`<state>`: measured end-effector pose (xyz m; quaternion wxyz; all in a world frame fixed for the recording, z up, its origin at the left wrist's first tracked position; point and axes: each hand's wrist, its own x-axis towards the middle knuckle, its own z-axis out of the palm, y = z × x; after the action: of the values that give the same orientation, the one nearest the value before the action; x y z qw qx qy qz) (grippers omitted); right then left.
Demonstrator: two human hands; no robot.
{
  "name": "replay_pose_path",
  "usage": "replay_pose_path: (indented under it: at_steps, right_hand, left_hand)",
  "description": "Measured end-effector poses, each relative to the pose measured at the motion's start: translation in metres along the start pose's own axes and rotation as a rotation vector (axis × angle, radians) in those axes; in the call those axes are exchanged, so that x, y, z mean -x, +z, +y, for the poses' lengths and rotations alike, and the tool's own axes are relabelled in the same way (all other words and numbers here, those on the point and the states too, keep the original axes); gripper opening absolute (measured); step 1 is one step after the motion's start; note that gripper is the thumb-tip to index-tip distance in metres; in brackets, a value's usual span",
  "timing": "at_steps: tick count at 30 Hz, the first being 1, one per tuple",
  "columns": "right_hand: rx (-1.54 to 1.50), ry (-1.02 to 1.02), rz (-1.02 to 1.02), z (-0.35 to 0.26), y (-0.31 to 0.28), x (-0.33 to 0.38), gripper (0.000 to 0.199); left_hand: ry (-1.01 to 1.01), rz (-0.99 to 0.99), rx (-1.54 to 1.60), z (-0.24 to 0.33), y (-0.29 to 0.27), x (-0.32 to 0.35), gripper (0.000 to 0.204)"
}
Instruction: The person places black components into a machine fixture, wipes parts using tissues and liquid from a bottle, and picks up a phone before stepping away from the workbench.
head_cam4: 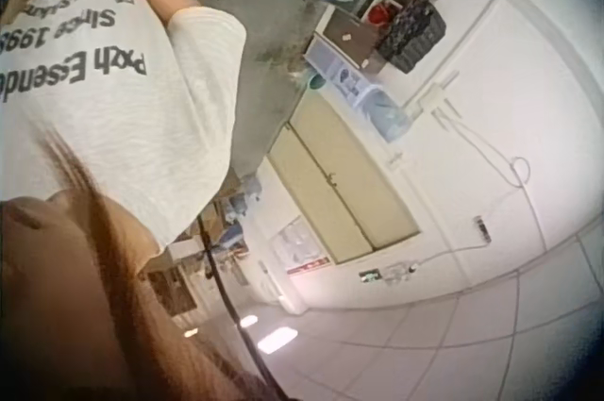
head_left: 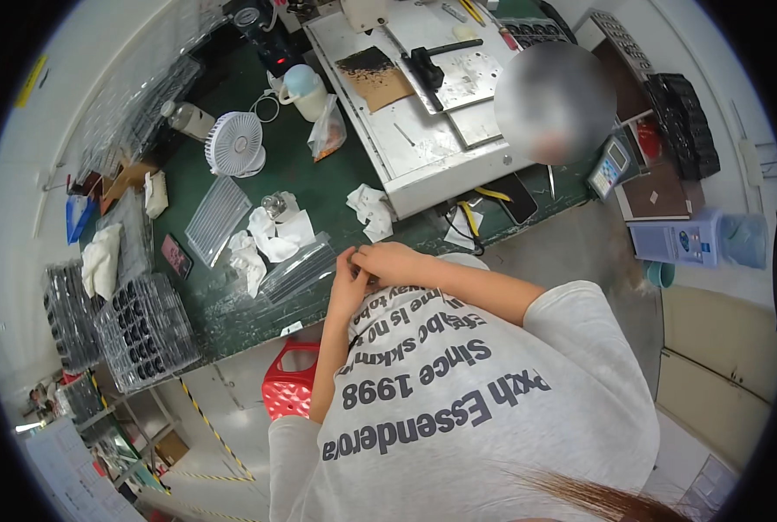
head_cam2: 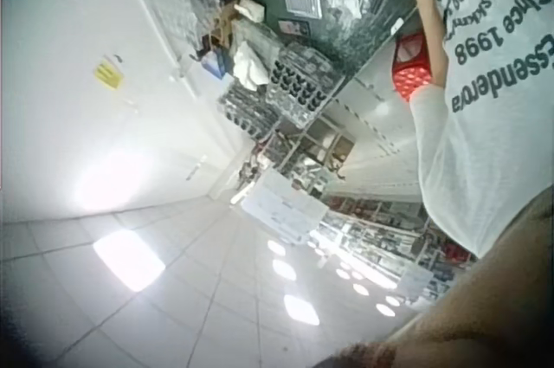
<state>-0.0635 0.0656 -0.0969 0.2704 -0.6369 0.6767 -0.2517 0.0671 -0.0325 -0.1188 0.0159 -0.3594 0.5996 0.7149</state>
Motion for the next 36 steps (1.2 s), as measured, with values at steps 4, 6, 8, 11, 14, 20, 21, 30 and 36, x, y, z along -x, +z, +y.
replay_pose_path:
  at_steps: [4,6,8,11,14,20,21,30,36]
  right_hand:
    - [0.012,0.077,-0.067,0.005,0.000,-0.002,0.045]
    - [0.071,0.126,-0.096,0.016,0.007,0.000,0.037]
    - [0.134,0.111,-0.105,0.036,0.024,0.003,0.032]
    - [0.353,0.120,-0.040,0.055,0.047,0.000,0.020]
    - [0.423,0.100,-0.067,0.059,0.056,-0.001,0.016]
    - [0.375,0.039,-0.083,0.067,0.049,0.009,0.026]
    - [0.368,0.045,-0.063,0.067,0.047,0.011,0.030]
    - [0.459,0.095,-0.063,0.034,0.016,0.005,0.081]
    - [0.215,0.193,0.157,0.004,0.039,-0.008,0.054]
  left_hand:
    - [-0.007,-0.073,-0.104,-0.028,-0.008,-0.018,0.044]
    - [-0.114,-0.099,-0.260,-0.031,-0.013,-0.024,0.049]
    - [-0.246,-0.069,-0.187,-0.006,-0.001,-0.011,0.053]
    - [-0.202,-0.125,-0.293,-0.006,-0.002,-0.006,0.050]
    - [0.016,-0.168,-0.671,-0.013,-0.003,-0.004,0.049]
    - [-0.060,-0.113,-0.524,-0.023,-0.012,-0.010,0.041]
    - [-0.030,-0.060,-0.496,-0.022,-0.015,-0.012,0.039]
    - [0.459,0.678,-0.737,-0.054,-0.070,-0.029,0.018]
    - [0.152,1.192,-0.683,-0.058,-0.161,-0.046,0.049]
